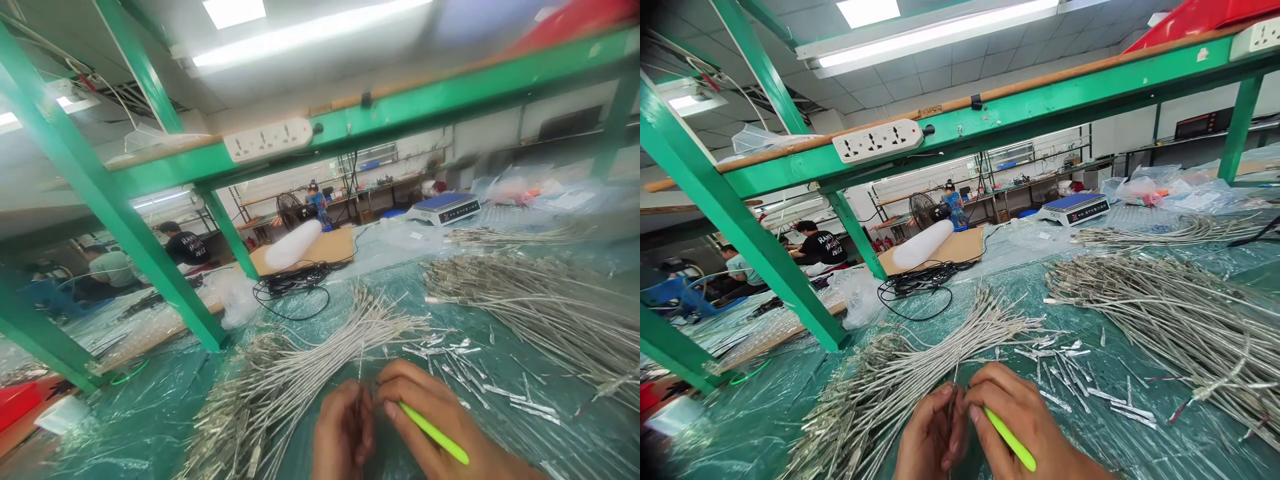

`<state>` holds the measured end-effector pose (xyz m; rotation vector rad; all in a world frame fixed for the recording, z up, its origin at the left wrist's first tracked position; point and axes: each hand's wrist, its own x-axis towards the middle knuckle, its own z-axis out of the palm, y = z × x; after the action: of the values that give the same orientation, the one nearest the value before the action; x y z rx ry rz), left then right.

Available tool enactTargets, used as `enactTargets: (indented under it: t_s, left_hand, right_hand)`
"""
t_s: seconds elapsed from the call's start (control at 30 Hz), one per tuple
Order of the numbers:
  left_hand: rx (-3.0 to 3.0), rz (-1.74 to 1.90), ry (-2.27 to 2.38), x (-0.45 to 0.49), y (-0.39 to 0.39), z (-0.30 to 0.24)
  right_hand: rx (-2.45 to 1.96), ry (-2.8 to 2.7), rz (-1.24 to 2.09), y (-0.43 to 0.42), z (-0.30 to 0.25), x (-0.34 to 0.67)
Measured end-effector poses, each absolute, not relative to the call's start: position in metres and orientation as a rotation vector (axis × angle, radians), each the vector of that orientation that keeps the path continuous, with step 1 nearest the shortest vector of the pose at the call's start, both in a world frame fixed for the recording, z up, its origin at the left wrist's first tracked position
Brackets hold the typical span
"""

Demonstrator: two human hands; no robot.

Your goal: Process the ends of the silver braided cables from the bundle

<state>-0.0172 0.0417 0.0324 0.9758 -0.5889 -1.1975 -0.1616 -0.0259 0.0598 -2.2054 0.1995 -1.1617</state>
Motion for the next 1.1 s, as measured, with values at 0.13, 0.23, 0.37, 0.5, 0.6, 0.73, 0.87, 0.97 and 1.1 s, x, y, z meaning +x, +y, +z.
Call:
enactTargets:
  t_s: [0.13, 0.23, 0.37, 0.5, 0.6, 0.73, 0.87, 0.97, 1.1]
  left_hand:
    - [0.981, -1.219, -0.581, -0.016, 0.042, 0.031]
    - [0.97, -1.26, -0.606, -0.014, 0.042, 0.031]
    - [0.917, -1.313, -0.625, -0.015, 0.044, 0.034]
    - [0.842, -1.417, -0.634, -0.016, 0.045, 0.036]
    - [0.815, -1.438, -0.629, -0.015, 0.044, 0.035]
    - [0.82, -1.463, -0.633, -0.015, 0.042, 0.035]
    - [0.832, -1.44, -0.6, -0.016, 0.044, 0.039]
    - [0.785, -1.422, -0.54, -0.014, 0.046, 0.045]
    - [0.732, -1.376, -0.499, -0.007, 0.045, 0.044]
  right_hand:
    - [-2.182, 0.213, -1.195, -0.028, 0.061, -0.161]
    - [-2.169, 0.213, -1.269, -0.032, 0.057, -0.16]
    - [-2.154, 0.234, -1.267, -0.034, 0.051, -0.157]
    - [-2.15, 0.236, -1.242, -0.036, 0.047, -0.156]
    - [-2.188, 0.298, -1.253, -0.037, 0.046, -0.157]
    - [-2.225, 0.368, -1.292, -0.035, 0.044, -0.156]
    - [-2.31, 0.402, -1.346, -0.051, 0.043, -0.16]
    - [-2.157, 0.68, -1.627, -0.08, 0.045, -0.171]
    - [-2.033, 0.82, -1.742, -0.084, 0.049, -0.174]
